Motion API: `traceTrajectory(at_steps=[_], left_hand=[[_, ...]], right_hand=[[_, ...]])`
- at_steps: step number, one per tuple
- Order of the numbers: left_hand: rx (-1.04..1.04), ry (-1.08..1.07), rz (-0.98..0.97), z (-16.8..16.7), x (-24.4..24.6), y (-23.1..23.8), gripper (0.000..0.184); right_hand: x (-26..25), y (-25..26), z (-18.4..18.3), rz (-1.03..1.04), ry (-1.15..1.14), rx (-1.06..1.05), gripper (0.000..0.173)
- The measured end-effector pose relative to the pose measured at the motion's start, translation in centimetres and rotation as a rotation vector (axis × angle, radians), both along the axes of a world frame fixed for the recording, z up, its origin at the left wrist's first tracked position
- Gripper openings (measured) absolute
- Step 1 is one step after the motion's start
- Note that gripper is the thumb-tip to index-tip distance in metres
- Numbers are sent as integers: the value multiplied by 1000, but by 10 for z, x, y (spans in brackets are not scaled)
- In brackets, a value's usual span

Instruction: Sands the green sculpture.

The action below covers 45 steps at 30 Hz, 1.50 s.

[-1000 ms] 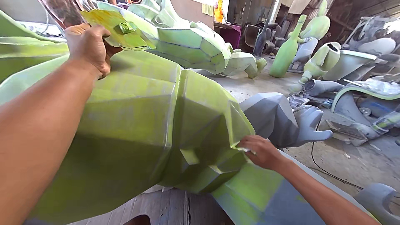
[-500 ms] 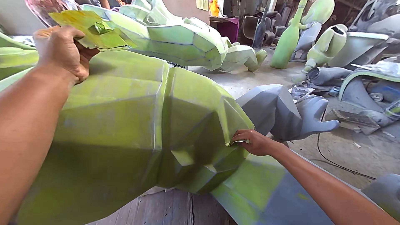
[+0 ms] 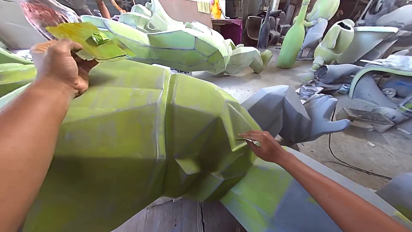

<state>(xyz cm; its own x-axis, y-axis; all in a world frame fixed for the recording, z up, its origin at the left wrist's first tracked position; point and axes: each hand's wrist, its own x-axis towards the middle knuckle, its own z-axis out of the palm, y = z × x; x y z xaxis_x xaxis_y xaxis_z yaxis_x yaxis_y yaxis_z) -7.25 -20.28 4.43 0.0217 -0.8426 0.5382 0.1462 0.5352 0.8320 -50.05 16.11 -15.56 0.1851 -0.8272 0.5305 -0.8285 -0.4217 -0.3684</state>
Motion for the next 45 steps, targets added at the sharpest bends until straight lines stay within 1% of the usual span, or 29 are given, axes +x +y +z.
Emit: traceTrajectory(at_steps=[2, 4, 7, 11, 14, 17, 21, 24, 29, 34, 38, 42, 45], left_hand=[[-4, 2, -6, 0, 1, -1, 17], [-16, -6, -12, -1, 3, -4, 16], [-17, -4, -14, -1, 3, -5, 15], [-8, 11, -22, 0, 1, -3, 17], [-13, 16, -26, 0, 1, -2, 17], [-13, 13, -26, 1, 0, 0, 17], [-5, 4, -24, 0, 1, -4, 19], [-10, 0, -24, 0, 3, -7, 17], [5, -7, -12, 1, 1, -3, 17], [-1, 1, -15, 1, 0, -1, 17], [8, -2, -14, 3, -1, 5, 16], [9, 20, -25, 3, -2, 7, 15], [4, 36, -33, 3, -2, 5, 16]], right_hand=[[15, 0, -11, -68, -39, -16, 32], [25, 1, -18, -83, -84, -11, 33], [29, 5, -21, -40, -154, 27, 32], [24, 6, -16, 24, -194, 158, 35], [17, 2, -9, 63, -177, 250, 33], [13, -1, -2, 98, -147, 295, 32], [9, -8, -2, 154, -90, 297, 27], [1, -17, -2, 212, -24, 294, 28], [-1, -6, 17, 268, 6, 340, 27], [-1, 12, 19, 294, -13, 255, 22], [-5, 14, 24, 304, 12, 207, 22], [-3, 8, 26, 163, -36, 102, 25], [1, 1, 17, 72, -12, 112, 28]])
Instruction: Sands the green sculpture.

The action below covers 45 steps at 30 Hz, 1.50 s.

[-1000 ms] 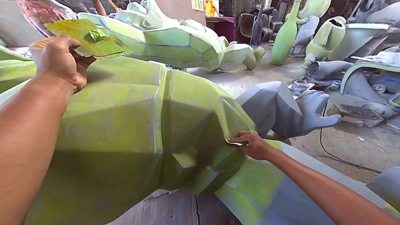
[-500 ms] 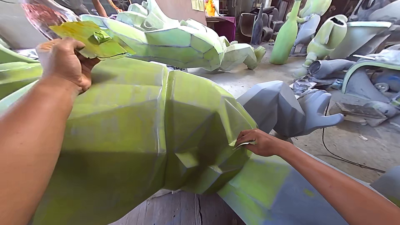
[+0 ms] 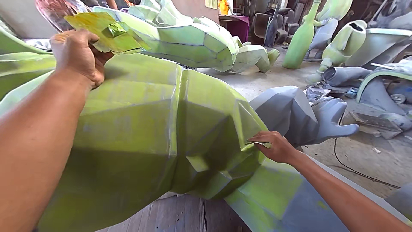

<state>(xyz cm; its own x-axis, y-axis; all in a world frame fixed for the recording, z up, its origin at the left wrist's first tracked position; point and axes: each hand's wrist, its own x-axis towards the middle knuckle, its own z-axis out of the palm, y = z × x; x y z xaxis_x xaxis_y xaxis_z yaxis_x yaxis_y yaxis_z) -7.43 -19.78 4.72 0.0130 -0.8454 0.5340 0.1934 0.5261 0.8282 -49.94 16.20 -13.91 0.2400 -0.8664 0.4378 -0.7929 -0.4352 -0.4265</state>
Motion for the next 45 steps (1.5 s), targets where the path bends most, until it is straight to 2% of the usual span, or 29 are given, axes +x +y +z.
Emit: traceTrajectory(at_steps=[5, 12, 15, 18, 20, 24, 29, 32, 36, 45], left_hand=[[1, 6, -14, 0, 1, -4, 19], [1, 37, -12, 2, -4, 8, 14], [4, 50, -5, 4, -6, 12, 14], [14, 59, -3, 4, -7, 14, 13], [19, 49, 5, 4, -7, 12, 12], [1, 52, 4, 4, -6, 10, 8], [24, -16, 55, 4, -5, 8, 6], [22, -97, 92, 6, -6, 10, 8], [27, -103, 84, 7, -7, 13, 9], [13, -75, 50, 10, -7, 17, 13]], right_hand=[[-1, -4, -11, 62, 78, 103, 29], [11, -10, 40, 99, 615, 401, 34], [8, -6, 58, 60, 737, 461, 30], [0, -2, 60, 10, 663, 386, 28], [3, -5, 53, -121, 539, 376, 31], [34, -20, 44, -464, 500, 628, 23], [71, -29, 40, -700, 494, 763, 18], [95, -28, 45, -776, 456, 798, 20], [124, -25, 47, -848, 410, 784, 22], [162, -13, 26, -1026, 357, 627, 26]])
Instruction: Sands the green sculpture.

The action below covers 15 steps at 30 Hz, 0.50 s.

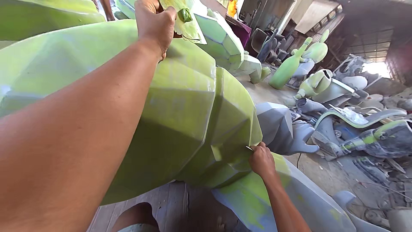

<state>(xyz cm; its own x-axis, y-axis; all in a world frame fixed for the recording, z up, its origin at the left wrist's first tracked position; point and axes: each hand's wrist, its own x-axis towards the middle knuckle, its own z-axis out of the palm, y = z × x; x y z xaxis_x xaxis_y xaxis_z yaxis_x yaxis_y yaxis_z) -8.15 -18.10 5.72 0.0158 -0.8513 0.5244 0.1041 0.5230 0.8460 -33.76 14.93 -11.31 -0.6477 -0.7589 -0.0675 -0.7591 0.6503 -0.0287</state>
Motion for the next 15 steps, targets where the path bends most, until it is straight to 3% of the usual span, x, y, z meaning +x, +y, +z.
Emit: traceTrajectory(at_steps=[7, 11, 15], left_hand=[[-5, -28, 22, -3, 1, -5, 9], [9, -37, 28, -3, 1, -4, 10], [30, -3, 27, -3, 2, -4, 7]], right_hand=[[2, 12, 1, 100, 51, -35, 31], [-23, 18, 15, 207, -70, -90, 27], [-57, 10, 18, 145, -74, -115, 24]])
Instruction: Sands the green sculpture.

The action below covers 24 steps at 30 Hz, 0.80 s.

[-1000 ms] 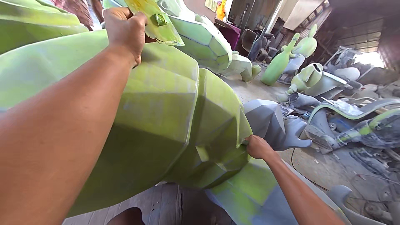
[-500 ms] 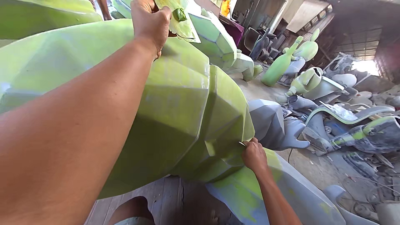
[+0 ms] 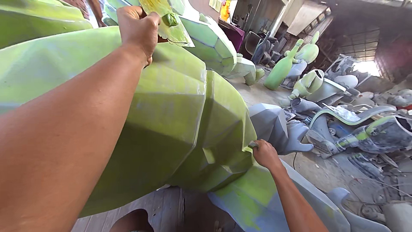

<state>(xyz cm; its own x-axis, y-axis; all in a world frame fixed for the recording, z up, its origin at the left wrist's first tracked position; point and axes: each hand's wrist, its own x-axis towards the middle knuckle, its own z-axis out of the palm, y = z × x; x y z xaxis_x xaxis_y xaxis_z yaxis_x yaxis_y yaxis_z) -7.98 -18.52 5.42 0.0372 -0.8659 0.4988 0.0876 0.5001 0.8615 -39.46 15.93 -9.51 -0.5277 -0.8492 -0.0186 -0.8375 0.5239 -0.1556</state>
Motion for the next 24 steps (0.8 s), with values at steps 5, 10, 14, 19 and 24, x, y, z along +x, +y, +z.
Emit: traceTrajectory(at_steps=[5, 10, 14, 19, 24], left_hand=[[-10, 56, -26, -1, -2, -2, 4], [1, 25, -6, 0, -1, -2, 5], [-27, 18, -8, 1, 0, -2, 9], [-16, -17, 9, 0, 0, -3, 10], [-17, -29, 18, -1, 0, -2, 10]], right_hand=[[-6, -16, -16, -26, 20, 95, 23], [16, -18, -12, -37, 10, 141, 23], [37, -10, -15, -51, 67, 125, 24], [42, 10, -12, 69, -8, 11, 27], [6, 39, 2, 69, -237, -264, 25]])
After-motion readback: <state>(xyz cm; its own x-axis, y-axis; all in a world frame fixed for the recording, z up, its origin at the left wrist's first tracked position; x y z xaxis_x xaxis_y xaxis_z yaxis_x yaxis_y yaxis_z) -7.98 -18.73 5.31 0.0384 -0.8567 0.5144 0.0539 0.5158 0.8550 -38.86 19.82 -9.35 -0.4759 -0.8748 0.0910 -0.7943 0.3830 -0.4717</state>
